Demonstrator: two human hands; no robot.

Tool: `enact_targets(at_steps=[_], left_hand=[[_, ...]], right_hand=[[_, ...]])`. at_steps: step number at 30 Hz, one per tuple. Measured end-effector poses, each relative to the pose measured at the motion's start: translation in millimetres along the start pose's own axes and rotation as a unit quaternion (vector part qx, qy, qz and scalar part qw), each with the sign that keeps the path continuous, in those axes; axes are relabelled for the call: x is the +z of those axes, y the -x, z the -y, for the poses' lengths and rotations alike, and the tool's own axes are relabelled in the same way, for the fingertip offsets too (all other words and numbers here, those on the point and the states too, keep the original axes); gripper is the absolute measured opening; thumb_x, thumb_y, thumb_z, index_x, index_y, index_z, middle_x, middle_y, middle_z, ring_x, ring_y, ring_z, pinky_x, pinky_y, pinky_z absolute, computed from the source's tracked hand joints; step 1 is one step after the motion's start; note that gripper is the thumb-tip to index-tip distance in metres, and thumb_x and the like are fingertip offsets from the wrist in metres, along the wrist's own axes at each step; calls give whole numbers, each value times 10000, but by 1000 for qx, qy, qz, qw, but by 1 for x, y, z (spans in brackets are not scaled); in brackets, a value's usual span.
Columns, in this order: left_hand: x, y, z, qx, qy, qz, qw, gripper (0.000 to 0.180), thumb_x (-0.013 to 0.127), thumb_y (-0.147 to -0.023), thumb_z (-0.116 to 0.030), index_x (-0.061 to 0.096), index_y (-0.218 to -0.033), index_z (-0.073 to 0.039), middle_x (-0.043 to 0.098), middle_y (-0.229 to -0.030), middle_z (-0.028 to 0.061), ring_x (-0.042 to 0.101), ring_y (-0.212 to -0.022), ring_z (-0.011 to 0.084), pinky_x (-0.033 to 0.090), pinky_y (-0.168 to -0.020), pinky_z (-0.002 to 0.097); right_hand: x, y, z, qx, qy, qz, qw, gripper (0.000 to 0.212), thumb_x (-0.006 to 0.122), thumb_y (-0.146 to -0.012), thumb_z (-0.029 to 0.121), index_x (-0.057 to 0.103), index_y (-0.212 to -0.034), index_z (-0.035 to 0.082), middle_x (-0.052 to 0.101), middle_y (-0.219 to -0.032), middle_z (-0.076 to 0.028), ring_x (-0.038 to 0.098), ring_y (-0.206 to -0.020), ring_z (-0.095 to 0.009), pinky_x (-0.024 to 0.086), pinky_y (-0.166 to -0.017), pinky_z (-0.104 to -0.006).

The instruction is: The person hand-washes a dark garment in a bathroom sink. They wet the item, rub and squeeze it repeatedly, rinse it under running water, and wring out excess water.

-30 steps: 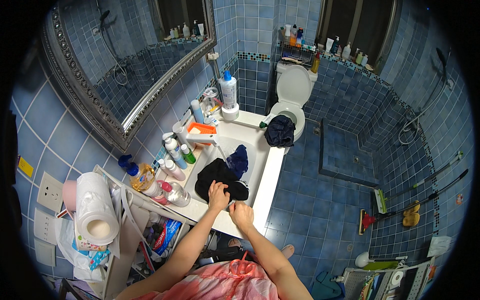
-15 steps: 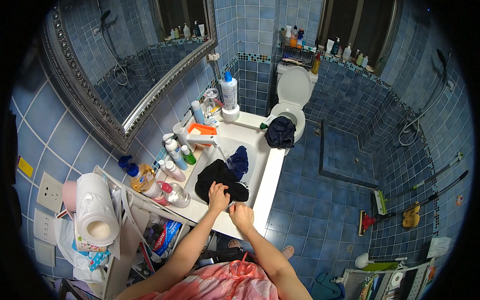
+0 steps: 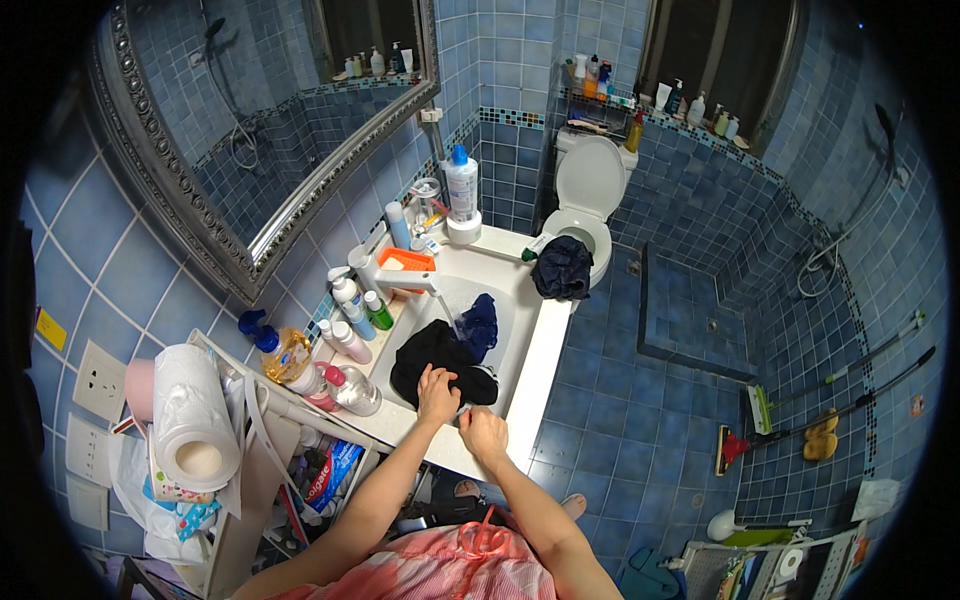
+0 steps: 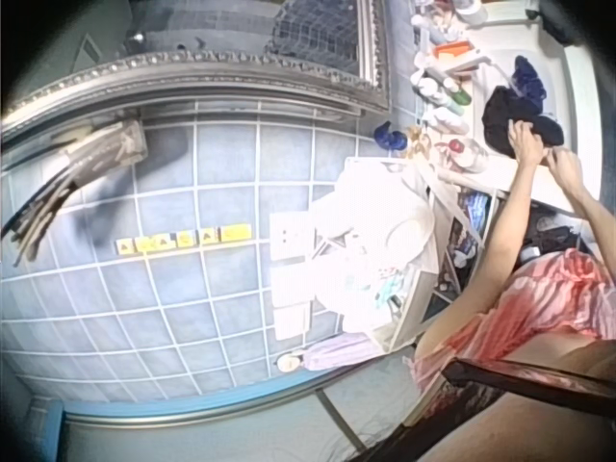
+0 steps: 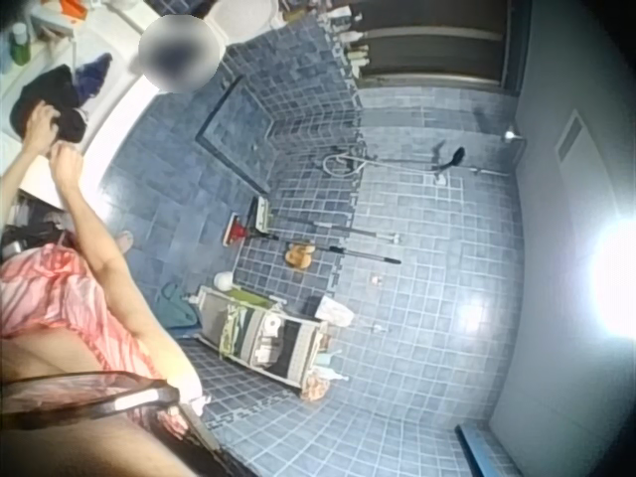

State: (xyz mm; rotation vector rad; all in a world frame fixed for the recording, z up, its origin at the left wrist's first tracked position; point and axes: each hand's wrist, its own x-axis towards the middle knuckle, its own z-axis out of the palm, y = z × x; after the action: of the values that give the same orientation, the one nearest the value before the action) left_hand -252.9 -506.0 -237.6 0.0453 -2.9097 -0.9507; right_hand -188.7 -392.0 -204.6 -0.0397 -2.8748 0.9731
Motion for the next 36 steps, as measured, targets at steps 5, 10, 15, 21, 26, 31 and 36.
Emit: enact_targets(at_steps=[5,10,15,21,26,31,36], left_hand=[[2,0,2,2,3,-3,1000,280,584,-748,-109,620,-1024,-82,492,-1262,115,270,-1320,309,209,-1093,437],[4,-1,3,20,-7,-10,1000,299,585,-750,-111,604,-1046,-75,481,-1265,129,282,-1309,321,226,-1083,447],[6,-3,9,30,6,-45,999,376,584,-750,-111,546,-1123,-71,471,-1260,154,301,-1296,334,254,-1067,458],[6,0,12,45,-1,-44,998,378,590,-745,-97,539,-1118,-61,477,-1242,143,303,-1294,335,249,-1072,451],[3,0,5,29,9,-29,999,383,588,-740,-88,549,-1119,-48,491,-1240,136,307,-1293,315,221,-1083,452],[2,-4,4,6,25,-22,999,402,591,-742,-92,537,-1138,-48,487,-1244,139,301,-1297,310,217,-1087,444],[4,-25,-12,-87,74,-53,992,382,582,-767,-107,537,-1141,-43,501,-1229,154,351,-1258,321,274,-1051,420]], right_hand=[[1,0,-1,-4,-5,-4,1000,253,567,-799,225,626,-727,-9,625,-743,-213,611,-646,-393,484,-607,-473],[1,-1,-2,1,-8,-9,1000,249,565,-799,222,626,-722,-6,622,-734,-218,610,-645,-396,483,-613,-477],[1,-1,1,3,1,4,1000,251,563,-795,227,618,-710,-2,617,-729,-227,608,-655,-404,481,-627,-487],[5,0,0,7,6,8,1000,251,560,-801,218,611,-694,-2,612,-727,-229,601,-654,-410,480,-624,-486],[6,0,-4,1,8,-4,1000,252,561,-809,219,626,-701,0,618,-741,-204,601,-639,-392,480,-609,-472],[5,0,-3,10,3,-1,1000,248,568,-807,221,633,-707,3,621,-747,-196,600,-640,-392,479,-614,-468],[3,-3,-5,-12,25,8,1000,247,551,-810,214,614,-690,7,613,-722,-178,604,-603,-366,491,-583,-456]])
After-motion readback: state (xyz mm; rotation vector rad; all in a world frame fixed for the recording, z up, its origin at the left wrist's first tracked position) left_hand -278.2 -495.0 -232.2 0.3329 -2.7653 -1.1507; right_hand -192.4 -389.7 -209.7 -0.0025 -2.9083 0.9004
